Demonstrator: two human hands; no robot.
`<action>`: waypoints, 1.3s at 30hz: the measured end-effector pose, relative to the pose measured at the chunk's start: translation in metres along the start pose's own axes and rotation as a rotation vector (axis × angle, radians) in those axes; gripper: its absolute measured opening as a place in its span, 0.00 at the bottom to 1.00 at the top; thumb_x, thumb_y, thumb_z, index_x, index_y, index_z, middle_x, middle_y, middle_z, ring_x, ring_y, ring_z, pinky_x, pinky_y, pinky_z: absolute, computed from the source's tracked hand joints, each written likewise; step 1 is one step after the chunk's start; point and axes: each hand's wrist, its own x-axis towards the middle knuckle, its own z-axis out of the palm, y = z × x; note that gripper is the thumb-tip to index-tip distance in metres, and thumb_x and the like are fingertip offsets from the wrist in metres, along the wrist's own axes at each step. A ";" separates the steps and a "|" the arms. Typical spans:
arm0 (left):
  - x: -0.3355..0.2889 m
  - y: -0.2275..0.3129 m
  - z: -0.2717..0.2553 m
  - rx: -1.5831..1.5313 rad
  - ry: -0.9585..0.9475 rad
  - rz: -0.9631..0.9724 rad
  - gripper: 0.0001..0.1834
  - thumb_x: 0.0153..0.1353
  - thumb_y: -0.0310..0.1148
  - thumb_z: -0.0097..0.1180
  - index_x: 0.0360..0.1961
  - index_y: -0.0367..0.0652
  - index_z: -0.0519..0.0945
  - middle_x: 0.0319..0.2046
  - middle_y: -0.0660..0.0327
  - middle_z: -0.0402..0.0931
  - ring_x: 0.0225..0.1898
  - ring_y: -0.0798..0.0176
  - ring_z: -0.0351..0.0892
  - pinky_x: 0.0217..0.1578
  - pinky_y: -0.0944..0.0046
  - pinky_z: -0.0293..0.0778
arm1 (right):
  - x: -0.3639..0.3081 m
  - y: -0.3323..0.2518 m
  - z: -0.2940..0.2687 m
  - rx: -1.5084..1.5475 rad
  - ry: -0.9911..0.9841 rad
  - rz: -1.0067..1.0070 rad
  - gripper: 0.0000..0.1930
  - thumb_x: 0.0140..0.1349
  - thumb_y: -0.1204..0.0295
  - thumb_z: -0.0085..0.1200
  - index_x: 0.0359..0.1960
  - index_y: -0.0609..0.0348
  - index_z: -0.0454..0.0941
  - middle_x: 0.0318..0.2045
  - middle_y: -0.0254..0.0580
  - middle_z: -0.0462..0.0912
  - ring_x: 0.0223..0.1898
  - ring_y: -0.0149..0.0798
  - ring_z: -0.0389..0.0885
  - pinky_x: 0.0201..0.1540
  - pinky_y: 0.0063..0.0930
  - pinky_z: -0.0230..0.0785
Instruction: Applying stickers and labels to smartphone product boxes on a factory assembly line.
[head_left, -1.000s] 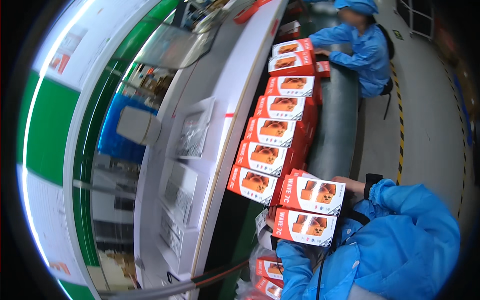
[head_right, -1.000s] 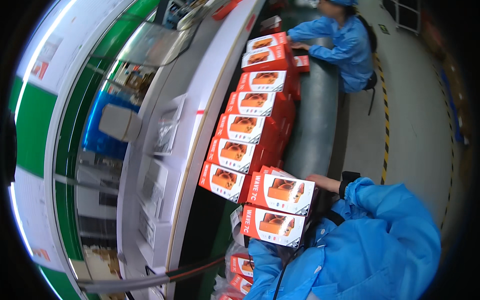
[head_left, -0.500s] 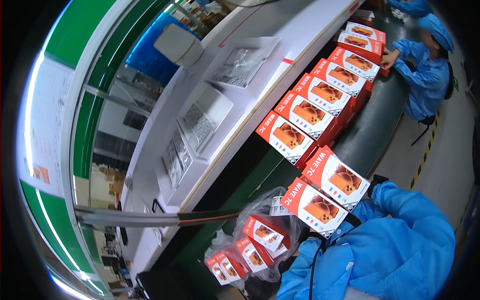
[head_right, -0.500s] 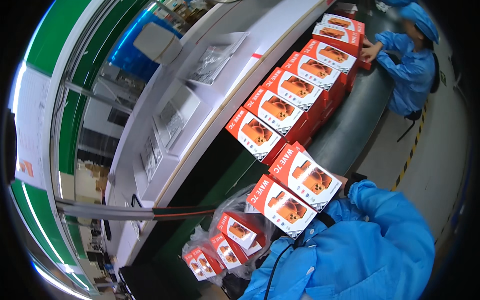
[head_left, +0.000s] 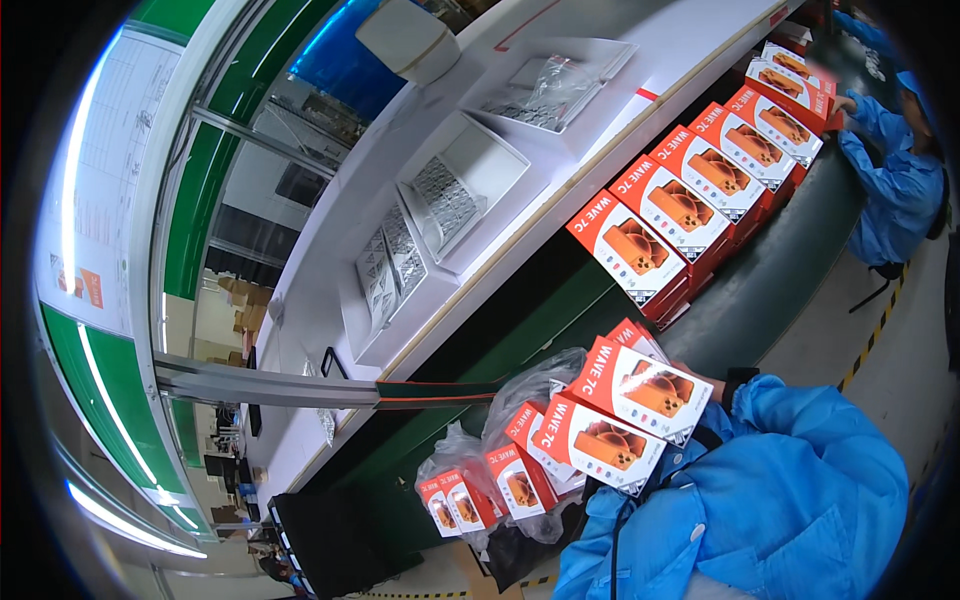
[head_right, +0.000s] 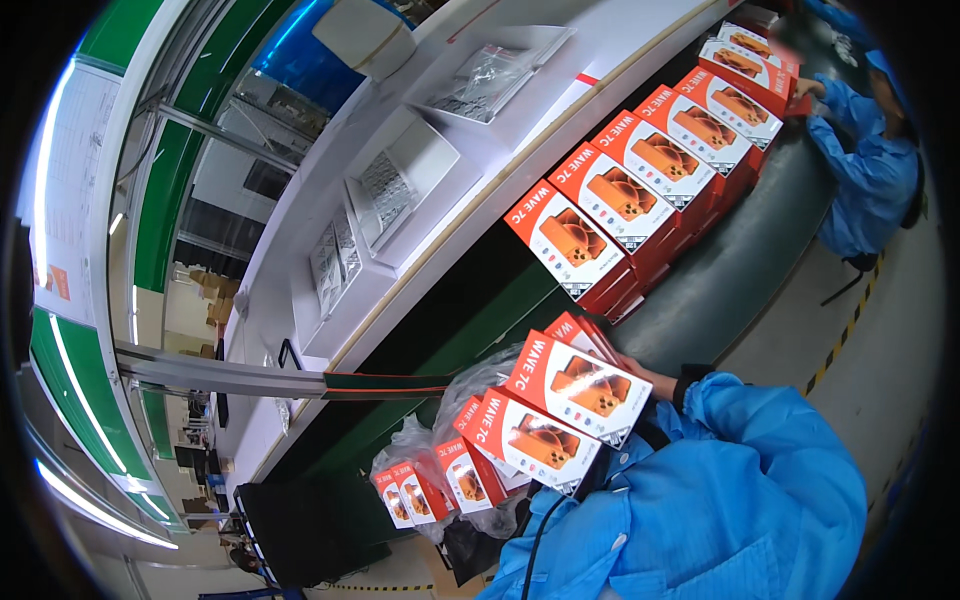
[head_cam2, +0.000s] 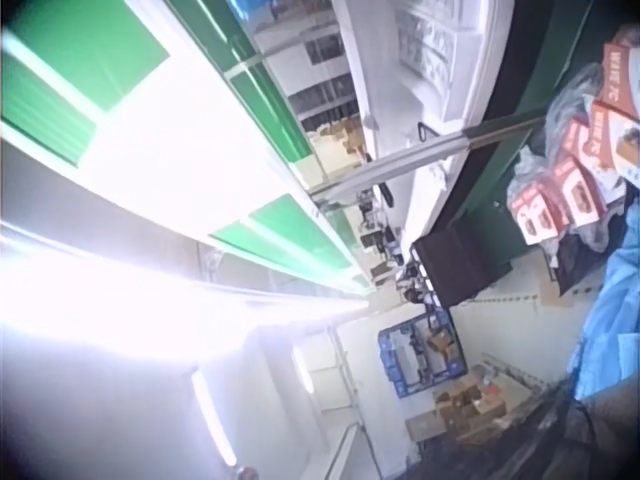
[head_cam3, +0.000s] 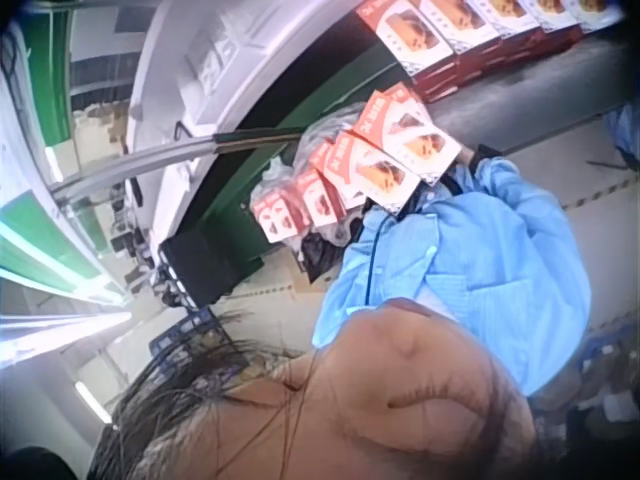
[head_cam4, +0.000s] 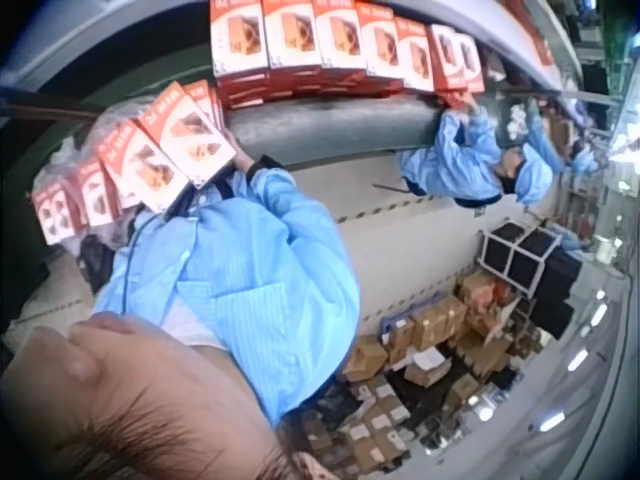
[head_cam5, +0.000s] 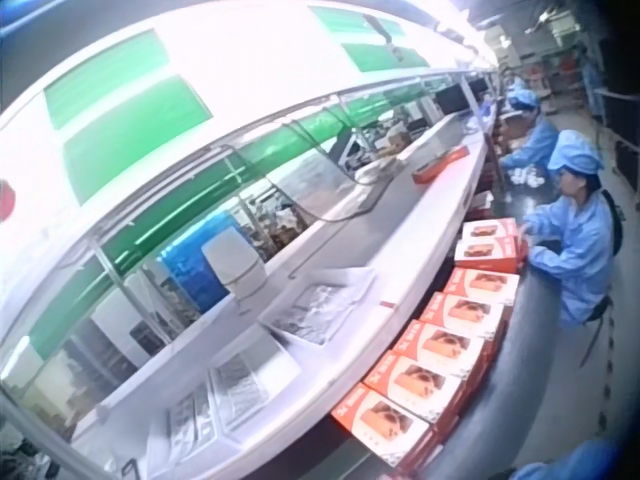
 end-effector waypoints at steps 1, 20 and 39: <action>-0.006 0.006 0.002 0.000 0.011 -0.001 0.23 0.66 0.43 0.33 0.51 0.36 0.70 0.48 0.53 0.74 0.49 0.54 0.74 0.51 0.55 0.69 | 0.008 -0.010 0.007 -0.077 0.025 -0.018 0.32 0.66 0.47 0.35 0.64 0.56 0.59 0.60 0.41 0.69 0.60 0.36 0.66 0.63 0.34 0.59; 0.026 -0.011 -0.044 -0.178 0.216 0.103 0.23 0.66 0.42 0.33 0.51 0.36 0.70 0.47 0.54 0.74 0.49 0.55 0.75 0.51 0.56 0.70 | 0.079 -0.035 -0.028 0.445 0.493 -0.238 0.30 0.63 0.50 0.32 0.59 0.58 0.65 0.60 0.46 0.68 0.61 0.47 0.65 0.65 0.45 0.53; 0.128 -0.032 -0.095 -0.305 0.278 0.173 0.22 0.66 0.42 0.34 0.51 0.36 0.70 0.47 0.54 0.75 0.48 0.55 0.75 0.51 0.57 0.70 | 0.076 -0.021 0.066 0.456 0.709 -0.099 0.29 0.64 0.51 0.37 0.62 0.55 0.58 0.64 0.48 0.57 0.60 0.53 0.60 0.62 0.42 0.56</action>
